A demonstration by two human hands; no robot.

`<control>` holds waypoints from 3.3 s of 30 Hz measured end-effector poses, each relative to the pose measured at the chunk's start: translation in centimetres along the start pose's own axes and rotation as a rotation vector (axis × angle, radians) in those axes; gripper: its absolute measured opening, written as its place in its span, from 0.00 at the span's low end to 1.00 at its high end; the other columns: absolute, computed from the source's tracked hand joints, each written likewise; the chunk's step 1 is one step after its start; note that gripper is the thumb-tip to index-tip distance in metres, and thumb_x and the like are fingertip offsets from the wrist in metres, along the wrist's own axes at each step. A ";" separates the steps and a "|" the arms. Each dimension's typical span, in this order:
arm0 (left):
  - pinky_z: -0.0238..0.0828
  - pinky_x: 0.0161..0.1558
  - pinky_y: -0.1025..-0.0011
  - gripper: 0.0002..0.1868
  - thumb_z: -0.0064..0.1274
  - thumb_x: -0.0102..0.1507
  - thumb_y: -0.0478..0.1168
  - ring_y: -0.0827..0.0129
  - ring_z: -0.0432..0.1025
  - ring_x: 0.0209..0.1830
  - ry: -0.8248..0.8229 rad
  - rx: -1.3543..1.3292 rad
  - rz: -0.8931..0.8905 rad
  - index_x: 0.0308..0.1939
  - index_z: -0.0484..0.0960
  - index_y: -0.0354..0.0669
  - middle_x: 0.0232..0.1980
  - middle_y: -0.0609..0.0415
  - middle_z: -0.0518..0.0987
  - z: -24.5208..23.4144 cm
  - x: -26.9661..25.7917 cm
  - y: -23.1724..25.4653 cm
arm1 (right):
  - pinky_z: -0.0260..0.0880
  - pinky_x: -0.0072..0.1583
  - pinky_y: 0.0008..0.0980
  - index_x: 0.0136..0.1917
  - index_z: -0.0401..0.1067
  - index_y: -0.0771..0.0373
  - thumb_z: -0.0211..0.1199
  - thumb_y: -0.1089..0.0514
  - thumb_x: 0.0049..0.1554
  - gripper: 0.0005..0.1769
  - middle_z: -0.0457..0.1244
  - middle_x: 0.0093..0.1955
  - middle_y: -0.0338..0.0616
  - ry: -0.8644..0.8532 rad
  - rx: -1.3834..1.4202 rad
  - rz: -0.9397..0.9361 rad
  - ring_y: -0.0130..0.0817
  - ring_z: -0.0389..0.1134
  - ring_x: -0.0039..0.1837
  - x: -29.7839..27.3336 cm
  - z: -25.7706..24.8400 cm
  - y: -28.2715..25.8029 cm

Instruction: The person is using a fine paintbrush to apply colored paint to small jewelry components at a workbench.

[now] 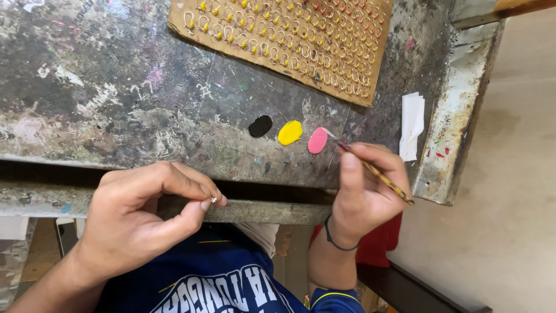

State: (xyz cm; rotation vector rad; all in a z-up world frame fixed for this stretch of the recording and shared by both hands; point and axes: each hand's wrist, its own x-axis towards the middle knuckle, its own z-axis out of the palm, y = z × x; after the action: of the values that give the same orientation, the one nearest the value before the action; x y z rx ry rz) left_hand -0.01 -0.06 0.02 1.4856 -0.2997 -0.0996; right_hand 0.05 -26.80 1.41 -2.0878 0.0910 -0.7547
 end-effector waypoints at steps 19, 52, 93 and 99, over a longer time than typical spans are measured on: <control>0.79 0.36 0.81 0.05 0.54 0.59 0.26 0.70 0.83 0.34 -0.008 -0.091 -0.032 0.31 0.77 0.38 0.34 0.47 0.86 -0.2 -0.3 0.3 | 0.72 0.65 0.42 0.56 0.72 0.73 0.64 0.77 0.65 0.08 0.69 0.55 0.59 -0.272 -0.470 -0.332 0.49 0.72 0.58 3.2 -7.6 3.0; 0.77 0.35 0.81 0.06 0.57 0.60 0.30 0.72 0.84 0.35 0.000 -0.055 -0.008 0.30 0.77 0.40 0.37 0.48 0.88 -0.5 -0.4 -0.1 | 0.84 0.54 0.43 0.43 0.66 0.59 0.67 0.67 0.55 0.10 0.68 0.41 0.52 -0.216 0.610 0.116 0.50 0.76 0.46 -9.1 5.1 -3.9; 0.77 0.36 0.80 0.06 0.58 0.60 0.30 0.71 0.84 0.34 -0.002 -0.040 0.001 0.30 0.76 0.40 0.37 0.48 0.88 -0.5 -0.4 -0.1 | 0.84 0.54 0.42 0.45 0.66 0.59 0.67 0.65 0.56 0.09 0.68 0.42 0.53 -0.238 0.613 0.119 0.50 0.76 0.46 -9.2 5.1 -3.8; 0.77 0.35 0.81 0.06 0.58 0.60 0.30 0.72 0.84 0.34 0.000 -0.037 -0.001 0.30 0.76 0.41 0.37 0.48 0.88 -0.4 -0.3 -0.1 | 0.84 0.54 0.42 0.45 0.66 0.59 0.67 0.65 0.56 0.09 0.68 0.41 0.53 -0.236 0.614 0.116 0.50 0.76 0.47 -9.2 5.1 -3.7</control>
State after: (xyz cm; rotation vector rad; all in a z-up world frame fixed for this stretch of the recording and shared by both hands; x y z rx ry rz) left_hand -0.20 0.45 -0.14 1.4486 -0.2950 -0.1056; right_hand -5.41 -17.79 -2.30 -1.5513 -0.1346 -0.3925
